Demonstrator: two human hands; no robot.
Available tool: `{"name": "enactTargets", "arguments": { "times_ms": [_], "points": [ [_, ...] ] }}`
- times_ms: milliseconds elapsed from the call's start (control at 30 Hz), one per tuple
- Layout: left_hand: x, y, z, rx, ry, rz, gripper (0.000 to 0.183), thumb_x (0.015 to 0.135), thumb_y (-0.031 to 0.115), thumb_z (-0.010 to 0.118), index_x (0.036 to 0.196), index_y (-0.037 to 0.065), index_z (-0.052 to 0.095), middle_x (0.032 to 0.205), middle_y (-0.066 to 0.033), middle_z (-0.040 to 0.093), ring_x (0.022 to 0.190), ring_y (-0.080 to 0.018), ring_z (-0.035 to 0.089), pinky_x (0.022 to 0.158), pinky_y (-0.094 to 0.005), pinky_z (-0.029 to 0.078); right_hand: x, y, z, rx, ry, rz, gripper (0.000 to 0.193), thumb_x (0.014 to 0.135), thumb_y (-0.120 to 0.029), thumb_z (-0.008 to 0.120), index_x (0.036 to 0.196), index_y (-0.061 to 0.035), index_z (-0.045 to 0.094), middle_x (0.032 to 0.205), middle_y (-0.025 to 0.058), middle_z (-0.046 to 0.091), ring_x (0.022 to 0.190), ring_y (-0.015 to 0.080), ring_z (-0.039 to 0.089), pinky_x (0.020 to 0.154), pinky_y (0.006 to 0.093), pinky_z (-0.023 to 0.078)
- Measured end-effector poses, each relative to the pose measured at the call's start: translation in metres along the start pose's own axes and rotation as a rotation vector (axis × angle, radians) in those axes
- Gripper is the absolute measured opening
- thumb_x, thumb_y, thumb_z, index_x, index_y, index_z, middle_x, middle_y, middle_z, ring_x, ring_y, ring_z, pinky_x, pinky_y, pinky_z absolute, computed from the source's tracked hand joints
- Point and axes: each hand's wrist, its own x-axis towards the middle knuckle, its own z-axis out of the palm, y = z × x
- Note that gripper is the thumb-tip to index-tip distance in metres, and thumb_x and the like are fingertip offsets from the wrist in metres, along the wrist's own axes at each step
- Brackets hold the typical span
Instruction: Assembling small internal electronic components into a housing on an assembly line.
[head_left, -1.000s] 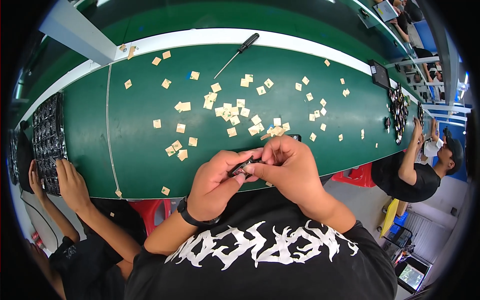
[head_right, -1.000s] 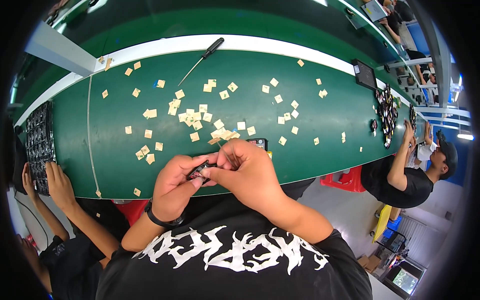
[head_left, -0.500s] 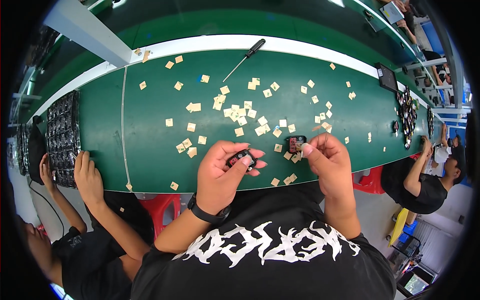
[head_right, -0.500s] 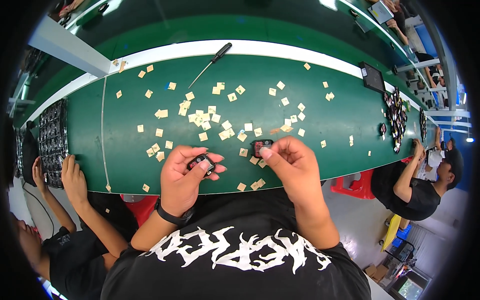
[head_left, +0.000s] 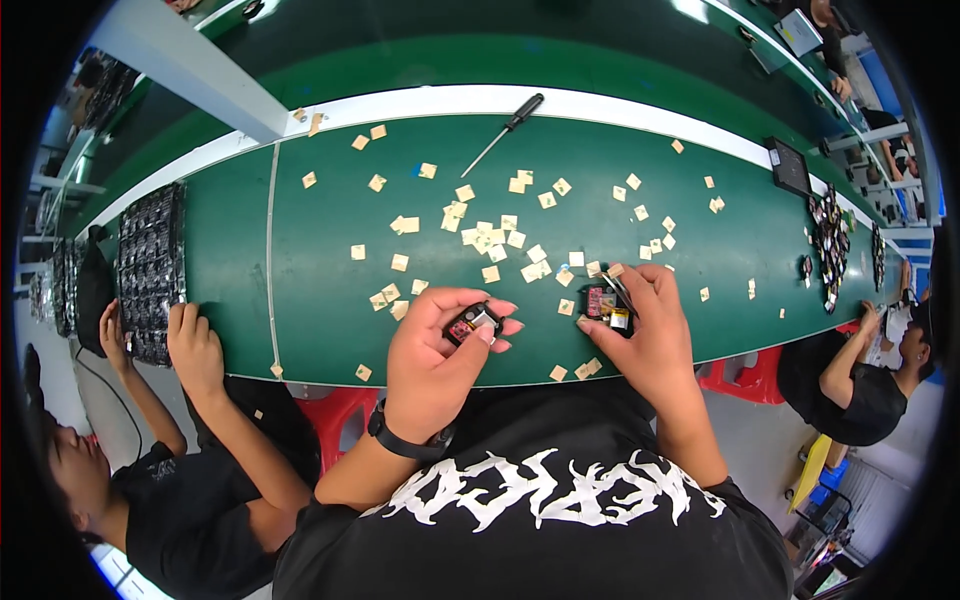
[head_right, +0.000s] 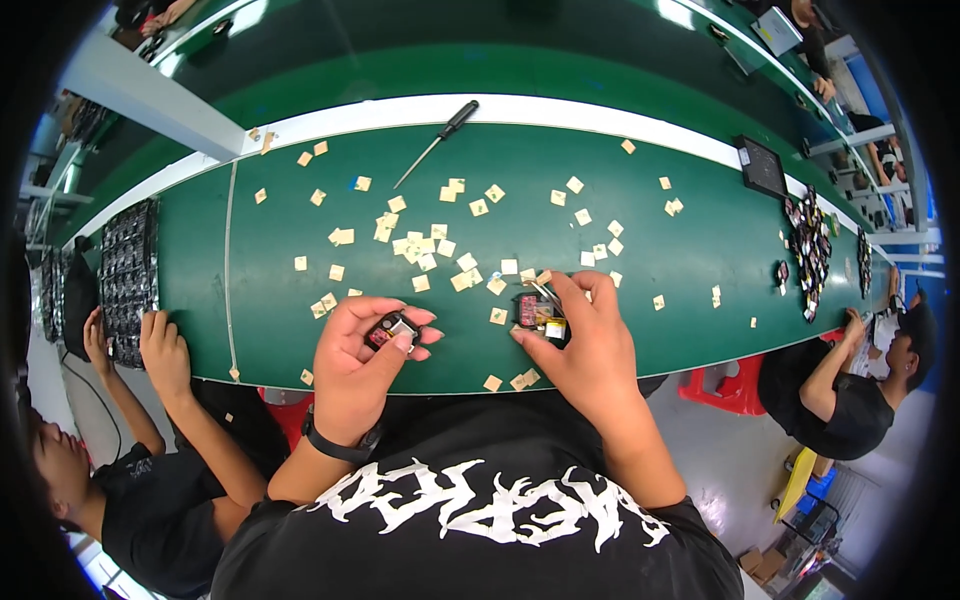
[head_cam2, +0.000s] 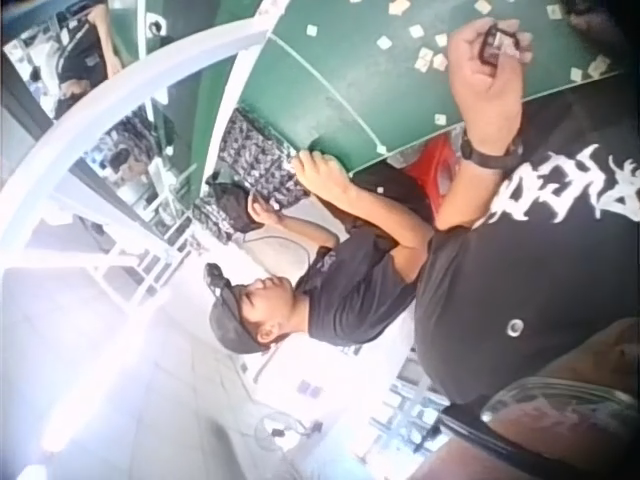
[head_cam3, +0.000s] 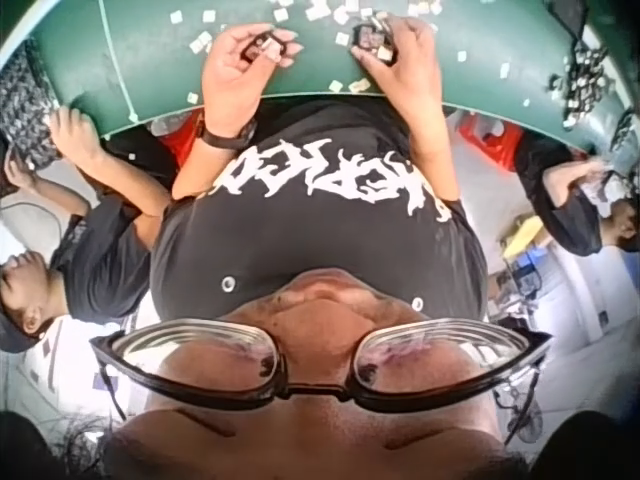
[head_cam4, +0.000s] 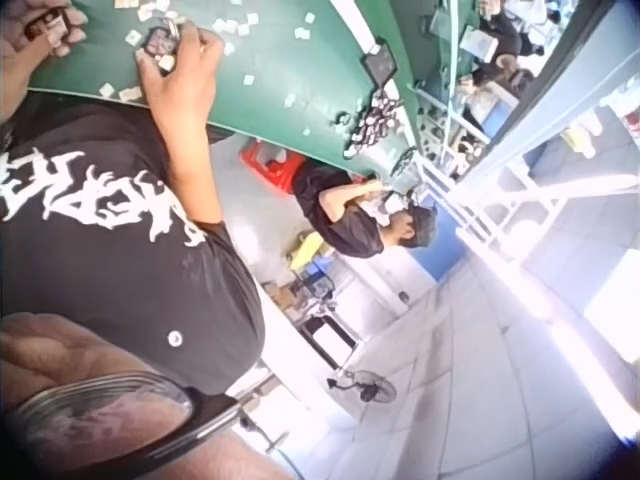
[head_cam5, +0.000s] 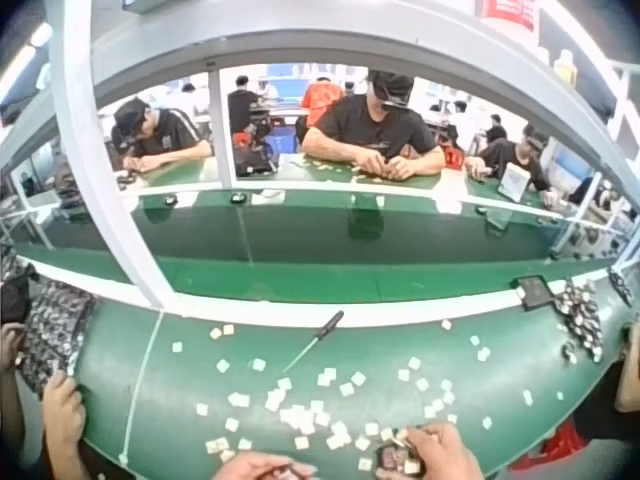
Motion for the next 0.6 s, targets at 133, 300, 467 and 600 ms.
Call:
{"name": "enactTargets", "arguments": {
  "times_ms": [133,300,467,600],
  "points": [
    [0.001,0.01,-0.013,0.082,0.016,-0.03,0.024,0.096,-0.008,0.055,0.12,-0.002,0.052,0.114,-0.0189,0.068,0.101,-0.0229,0.071,0.082,-0.0297,0.058,0.004,0.0,0.002,-0.021,-0.01,-0.016,0.049,0.075,-0.021,0.087,0.116,-0.0038,0.066,0.117,0.011,0.055,0.086,0.03,0.065,0.072,0.0389,0.054],
    [0.003,0.014,-0.033,0.251,0.098,0.006,0.024,0.094,-0.01,0.056,0.117,-0.002,0.054,0.11,-0.0181,0.069,0.093,-0.0205,0.071,0.079,-0.0291,0.058,0.003,-0.001,0.002,0.025,0.025,-0.06,0.043,0.074,-0.018,0.086,0.109,-0.0023,0.067,0.112,0.0112,0.056,0.085,0.0289,0.065,0.072,0.0374,0.054],
    [0.018,0.036,-0.072,0.911,0.452,0.275,0.018,0.089,-0.004,0.062,0.106,0.0,0.061,0.095,-0.01,0.073,0.078,-0.0162,0.073,0.07,-0.0278,0.056,0.001,0.0,0.0,0.119,0.019,0.023,0.04,0.074,-0.012,0.086,0.108,-0.0006,0.067,0.111,0.0102,0.055,0.082,0.024,0.063,0.07,0.0343,0.052],
    [0.024,0.053,-0.122,0.985,0.594,0.36,0.018,0.09,-0.004,0.062,0.108,0.0,0.06,0.096,-0.0094,0.074,0.08,-0.0172,0.073,0.073,-0.0287,0.056,-0.002,-0.007,-0.005,0.135,0.024,0.008,0.04,0.074,-0.011,0.085,0.108,-0.0001,0.068,0.11,0.0111,0.058,0.083,0.0234,0.065,0.07,0.0338,0.052]
  ]
}}
